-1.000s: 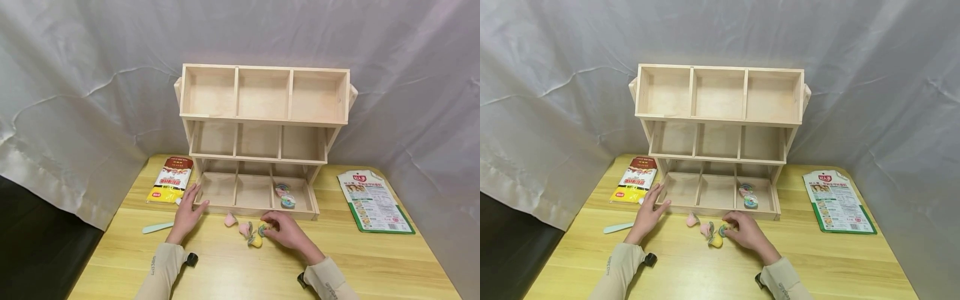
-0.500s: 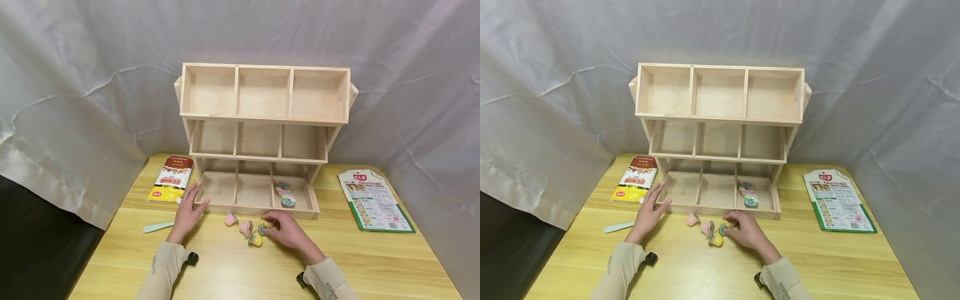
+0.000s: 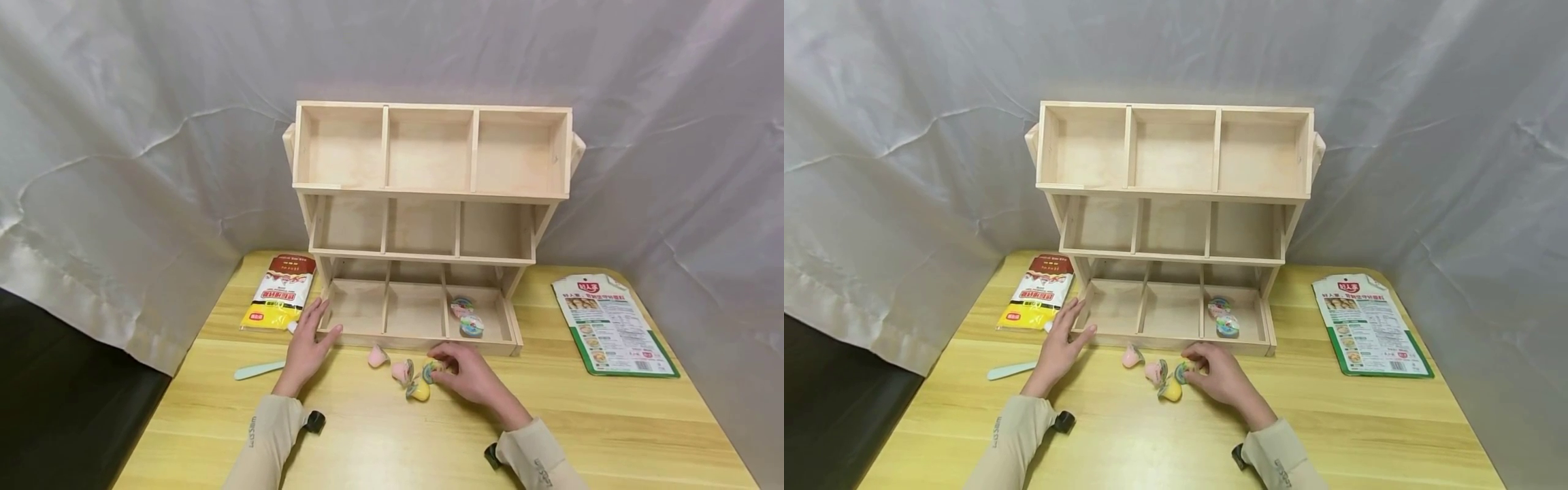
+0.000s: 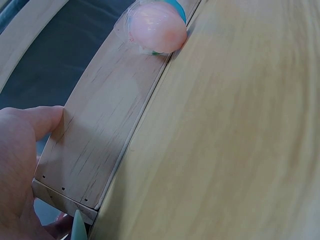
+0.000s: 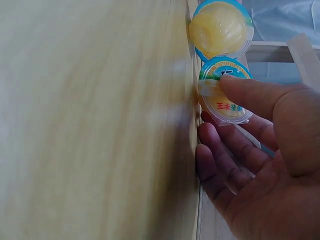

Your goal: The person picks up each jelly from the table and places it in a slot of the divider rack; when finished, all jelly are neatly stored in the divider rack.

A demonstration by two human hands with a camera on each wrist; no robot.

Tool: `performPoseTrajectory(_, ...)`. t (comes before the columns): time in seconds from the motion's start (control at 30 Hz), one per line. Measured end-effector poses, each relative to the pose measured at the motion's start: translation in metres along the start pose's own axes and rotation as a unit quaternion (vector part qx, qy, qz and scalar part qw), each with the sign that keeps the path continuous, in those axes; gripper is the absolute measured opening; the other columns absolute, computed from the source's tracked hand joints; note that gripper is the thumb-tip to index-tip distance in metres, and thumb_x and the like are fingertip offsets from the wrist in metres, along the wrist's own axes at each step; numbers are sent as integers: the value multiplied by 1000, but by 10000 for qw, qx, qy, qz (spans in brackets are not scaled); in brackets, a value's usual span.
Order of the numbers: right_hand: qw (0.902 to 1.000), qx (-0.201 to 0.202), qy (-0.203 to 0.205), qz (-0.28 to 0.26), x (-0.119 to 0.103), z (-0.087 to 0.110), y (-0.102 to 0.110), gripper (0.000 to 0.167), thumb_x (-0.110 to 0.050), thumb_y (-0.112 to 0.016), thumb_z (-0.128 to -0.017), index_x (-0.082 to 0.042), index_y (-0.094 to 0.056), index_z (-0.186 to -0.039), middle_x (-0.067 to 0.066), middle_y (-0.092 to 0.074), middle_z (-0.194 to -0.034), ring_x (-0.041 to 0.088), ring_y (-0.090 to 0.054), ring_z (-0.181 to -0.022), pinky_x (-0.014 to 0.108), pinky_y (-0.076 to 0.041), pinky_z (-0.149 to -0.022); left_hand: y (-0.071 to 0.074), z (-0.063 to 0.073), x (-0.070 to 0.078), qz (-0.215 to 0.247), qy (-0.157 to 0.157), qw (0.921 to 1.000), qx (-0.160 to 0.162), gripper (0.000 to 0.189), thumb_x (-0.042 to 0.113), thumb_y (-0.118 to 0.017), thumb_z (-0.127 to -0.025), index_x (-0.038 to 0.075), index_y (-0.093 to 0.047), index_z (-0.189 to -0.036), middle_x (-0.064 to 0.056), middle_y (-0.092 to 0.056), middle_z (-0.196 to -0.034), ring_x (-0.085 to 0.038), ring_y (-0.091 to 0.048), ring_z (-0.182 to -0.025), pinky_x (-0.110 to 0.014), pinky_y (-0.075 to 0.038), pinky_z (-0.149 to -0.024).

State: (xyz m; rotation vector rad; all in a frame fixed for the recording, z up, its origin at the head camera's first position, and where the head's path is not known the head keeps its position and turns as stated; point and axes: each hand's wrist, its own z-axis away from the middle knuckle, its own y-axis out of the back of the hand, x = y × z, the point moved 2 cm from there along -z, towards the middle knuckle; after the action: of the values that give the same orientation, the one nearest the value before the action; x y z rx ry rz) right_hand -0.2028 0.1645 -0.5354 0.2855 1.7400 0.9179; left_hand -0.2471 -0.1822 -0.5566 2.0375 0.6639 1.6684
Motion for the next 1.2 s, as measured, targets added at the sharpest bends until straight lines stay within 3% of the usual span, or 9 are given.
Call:
performPoseTrajectory(0.6, 9999, 42, -146, -29, 2, -3, 6, 29, -17, -80, -91, -10, -73, -119, 0, -73, -110, 10, -63, -90, 26, -55, -75, 0, -4, 4, 64, 61, 10000, -36, 72, 42, -67, -101, 13, -38, -160, -9, -23, -172, -41, -28, -155, -71, -28, -119)
performPoseTrajectory(0.93, 9995, 35, -307, -106, -2, 1, 3, 28, -15, -81, -90, -11, -74, -117, -1, -72, -104, 10, -63, -85, 24, -56, -73, -3, 2, 0, 97, 106, 9999, 23, 72, 39, -67, -101, 15, -37, -161, -12, -24, -171, -42, -28, -154, -72, -26, -119)
performPoseTrajectory(1.07, 9982, 155, -575, -105, -6, 2, 9, 30, -16, -81, -90, -11, -73, -119, -4, -71, -99, 9, -62, -81, 22, -55, -71, -2, 1, 0, 57, 60, 10000, -23, 72, 39, -67, -101, 15, -37, -161, -12, -24, -171, -42, -28, -155, -71, -27, -119)
performPoseTrajectory(1.2, 9975, 410, -556, -113, -9, 1, 18, 32, -17, -81, -91, -13, -72, -121, -5, -71, -99, 8, -62, -81, 23, -56, -73, 0, 1, 2, 49, 21, 10000, -18, 71, 39, -68, -100, 14, -39, -160, -13, -26, -171, -42, -29, -154, -72, -27, -119)
